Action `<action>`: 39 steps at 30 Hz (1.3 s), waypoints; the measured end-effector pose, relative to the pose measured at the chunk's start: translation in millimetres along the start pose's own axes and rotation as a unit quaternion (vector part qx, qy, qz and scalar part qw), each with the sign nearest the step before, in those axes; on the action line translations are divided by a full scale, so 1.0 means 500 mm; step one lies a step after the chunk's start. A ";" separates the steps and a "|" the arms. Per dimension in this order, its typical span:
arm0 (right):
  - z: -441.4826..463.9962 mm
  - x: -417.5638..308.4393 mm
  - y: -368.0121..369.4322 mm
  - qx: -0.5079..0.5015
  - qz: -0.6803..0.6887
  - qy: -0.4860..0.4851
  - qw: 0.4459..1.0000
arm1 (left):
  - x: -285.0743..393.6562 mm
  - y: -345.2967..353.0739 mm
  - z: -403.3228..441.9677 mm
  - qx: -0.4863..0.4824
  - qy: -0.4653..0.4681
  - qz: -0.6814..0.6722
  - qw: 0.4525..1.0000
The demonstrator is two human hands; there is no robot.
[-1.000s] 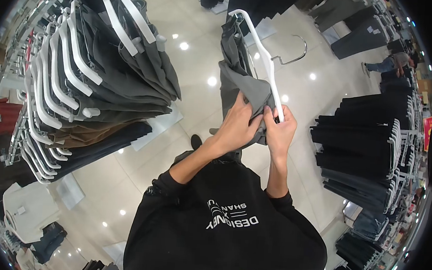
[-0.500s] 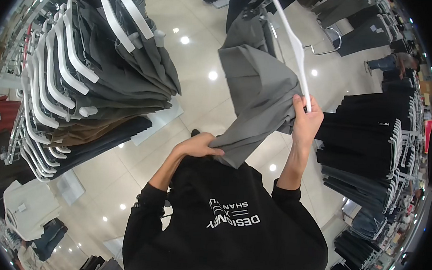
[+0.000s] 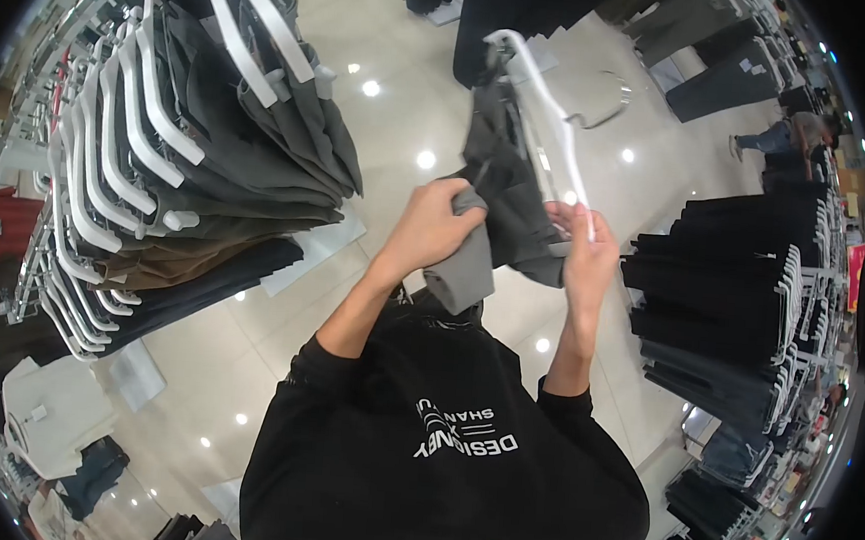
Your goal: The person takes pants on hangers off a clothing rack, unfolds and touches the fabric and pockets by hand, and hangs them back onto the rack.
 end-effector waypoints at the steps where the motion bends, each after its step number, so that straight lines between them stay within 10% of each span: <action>1: -0.011 0.002 0.012 -0.015 0.013 0.007 1.000 | 0.011 0.017 0.009 -0.009 -0.010 0.008 1.000; 14: -0.062 0.027 0.089 -0.071 0.053 -0.031 0.996 | 0.047 0.032 -0.067 -0.087 -0.071 -0.480 0.870; 22: -0.073 0.042 0.109 -0.134 0.040 -0.086 0.986 | 0.057 0.032 -0.101 0.011 0.152 -0.055 0.987; 39: -0.076 0.069 0.093 -0.134 0.089 0.003 0.987 | 0.019 0.095 -0.093 0.171 0.082 -0.042 0.981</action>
Point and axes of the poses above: each hand's wrist, its own z-axis towards the middle knuckle, its own y-axis out of the palm, x = y × z, the point moved 1 cm from there along z, towards the middle knuckle, and after that the axes turned 3 degrees about -x, right-handed, at the moved point
